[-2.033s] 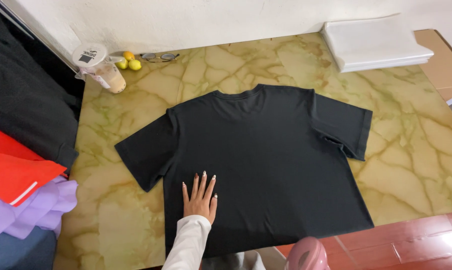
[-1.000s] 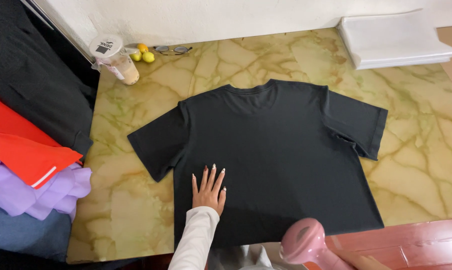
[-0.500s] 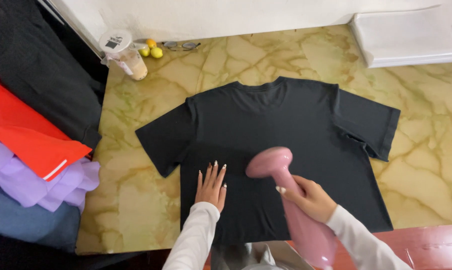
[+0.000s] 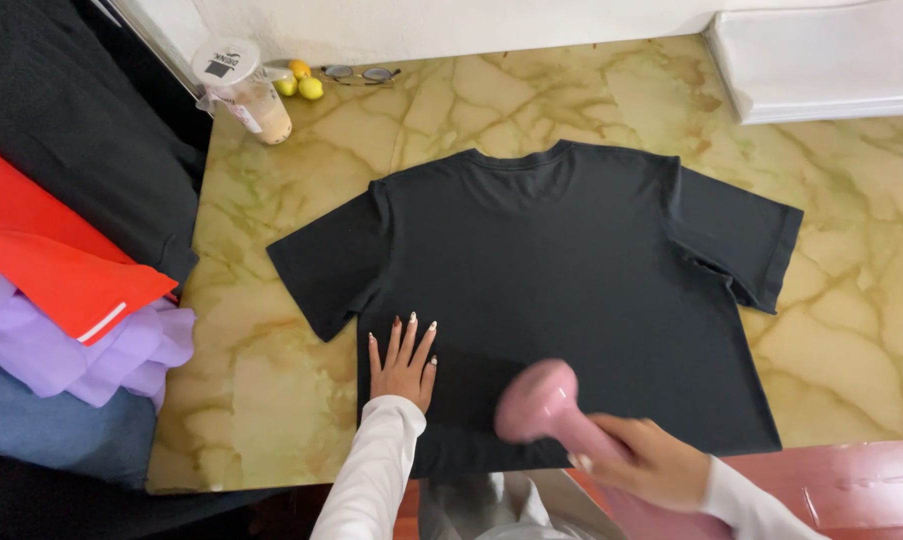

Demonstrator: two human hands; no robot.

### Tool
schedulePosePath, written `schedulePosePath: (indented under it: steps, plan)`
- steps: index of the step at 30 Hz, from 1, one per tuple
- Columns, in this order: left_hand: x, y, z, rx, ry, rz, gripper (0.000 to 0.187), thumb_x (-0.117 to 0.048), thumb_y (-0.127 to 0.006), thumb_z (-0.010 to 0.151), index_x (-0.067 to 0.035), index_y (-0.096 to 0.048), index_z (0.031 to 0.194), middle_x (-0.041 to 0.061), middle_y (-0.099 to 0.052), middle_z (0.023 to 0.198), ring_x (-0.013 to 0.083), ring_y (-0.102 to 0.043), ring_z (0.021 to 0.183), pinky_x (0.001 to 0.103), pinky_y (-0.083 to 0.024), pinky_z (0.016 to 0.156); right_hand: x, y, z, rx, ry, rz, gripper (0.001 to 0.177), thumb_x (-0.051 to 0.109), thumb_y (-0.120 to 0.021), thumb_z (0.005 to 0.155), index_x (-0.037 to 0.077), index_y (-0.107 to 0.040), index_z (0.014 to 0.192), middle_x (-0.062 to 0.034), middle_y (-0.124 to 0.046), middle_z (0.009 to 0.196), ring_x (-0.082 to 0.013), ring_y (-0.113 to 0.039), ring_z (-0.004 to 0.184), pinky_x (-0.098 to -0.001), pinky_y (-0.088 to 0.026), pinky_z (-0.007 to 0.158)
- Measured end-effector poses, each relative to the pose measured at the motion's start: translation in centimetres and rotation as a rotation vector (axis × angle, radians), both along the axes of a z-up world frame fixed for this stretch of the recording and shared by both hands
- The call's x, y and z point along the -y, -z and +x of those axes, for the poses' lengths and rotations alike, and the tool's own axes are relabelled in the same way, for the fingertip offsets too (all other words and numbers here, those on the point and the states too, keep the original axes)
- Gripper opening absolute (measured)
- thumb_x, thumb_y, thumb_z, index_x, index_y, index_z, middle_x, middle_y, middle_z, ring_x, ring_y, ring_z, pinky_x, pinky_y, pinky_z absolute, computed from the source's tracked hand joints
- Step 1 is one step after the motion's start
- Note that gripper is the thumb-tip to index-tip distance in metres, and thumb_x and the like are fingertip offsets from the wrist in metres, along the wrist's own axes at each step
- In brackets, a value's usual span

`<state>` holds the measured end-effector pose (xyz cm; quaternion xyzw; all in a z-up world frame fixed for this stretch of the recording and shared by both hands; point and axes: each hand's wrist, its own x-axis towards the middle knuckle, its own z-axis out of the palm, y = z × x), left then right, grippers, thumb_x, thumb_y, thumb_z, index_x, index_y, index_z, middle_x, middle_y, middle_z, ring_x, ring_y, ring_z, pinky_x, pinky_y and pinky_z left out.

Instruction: Using a pink handheld steamer to remove wrinkles from a black t-shirt laid flat on a table.

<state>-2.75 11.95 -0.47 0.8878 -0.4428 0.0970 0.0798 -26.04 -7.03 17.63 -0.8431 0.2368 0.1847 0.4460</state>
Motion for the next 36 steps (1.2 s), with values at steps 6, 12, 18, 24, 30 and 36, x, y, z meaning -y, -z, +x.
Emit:
schedulePosePath:
  steps: [6,12,18,24,30,36]
  plan:
    - [0.2,-0.3,0.3,0.005,0.001,-0.019,0.048,-0.033,-0.030,0.087,-0.027,-0.029,0.135,0.001,-0.025,0.142,0.0212,-0.017,0.132,0.051,-0.007,0.105,2.2,0.3,-3.5,-0.165,-0.099,-0.040,0.037,0.048,-0.063,0.069,0.027,-0.064,0.100,0.0155,-0.066,0.071,0.0047,-0.057,0.068,-0.0157,-0.046,0.064]
    - [-0.5,-0.6,0.7,-0.129,0.017,0.014,0.046,-0.033,-0.027,0.089,-0.024,-0.030,0.134,0.002,-0.024,0.142,0.0212,-0.013,0.133,0.051,-0.004,0.104,3.3,0.2,-3.5,-0.197,-0.148,-0.107,0.050,0.050,-0.066,0.065,0.033,-0.059,0.111,0.0222,-0.080,0.087,0.0131,-0.071,0.084,-0.0108,-0.051,0.077]
    - [-2.9,-1.6,0.4,-0.194,0.080,-0.187,0.045,-0.027,-0.037,0.089,-0.018,-0.036,0.133,0.009,-0.032,0.139,0.0248,-0.023,0.131,0.045,-0.013,0.106,0.2,-2.6,4.7,-0.055,-0.012,-0.037,0.030,0.039,-0.058,0.072,0.022,-0.067,0.095,0.0096,-0.068,0.075,0.0003,-0.057,0.072,-0.0182,-0.046,0.069]
    - [-4.5,1.5,0.9,-0.146,0.096,0.114,0.054,-0.035,-0.024,0.090,-0.026,-0.011,0.141,0.003,-0.011,0.146,0.0200,-0.006,0.134,0.040,-0.004,0.107,-0.9,-0.2,9.6,0.079,-0.056,0.044,0.054,0.039,-0.060,0.074,0.007,-0.053,0.117,-0.0145,-0.066,0.102,-0.0278,-0.061,0.101,-0.0391,-0.050,0.084]
    - [-5.0,1.2,0.3,0.252,0.073,0.137,0.059,-0.044,-0.020,0.088,-0.024,-0.006,0.142,0.004,-0.005,0.147,0.0202,-0.002,0.136,0.037,0.000,0.110,-2.2,0.2,8.8,0.088,-0.136,0.070,0.052,0.037,-0.059,0.073,0.008,-0.053,0.116,-0.0160,-0.066,0.098,-0.0304,-0.061,0.098,-0.0408,-0.051,0.082]
    - [-4.8,0.0,-0.1,0.051,0.114,0.041,0.060,-0.037,-0.038,0.084,-0.017,-0.023,0.138,0.007,-0.019,0.144,0.0245,-0.019,0.132,0.040,-0.013,0.107,-1.9,-1.0,3.8,-0.039,-0.252,0.005,0.029,0.043,-0.051,0.074,0.020,-0.060,0.089,0.0063,-0.071,0.076,-0.0075,-0.068,0.071,-0.0244,-0.048,0.068]
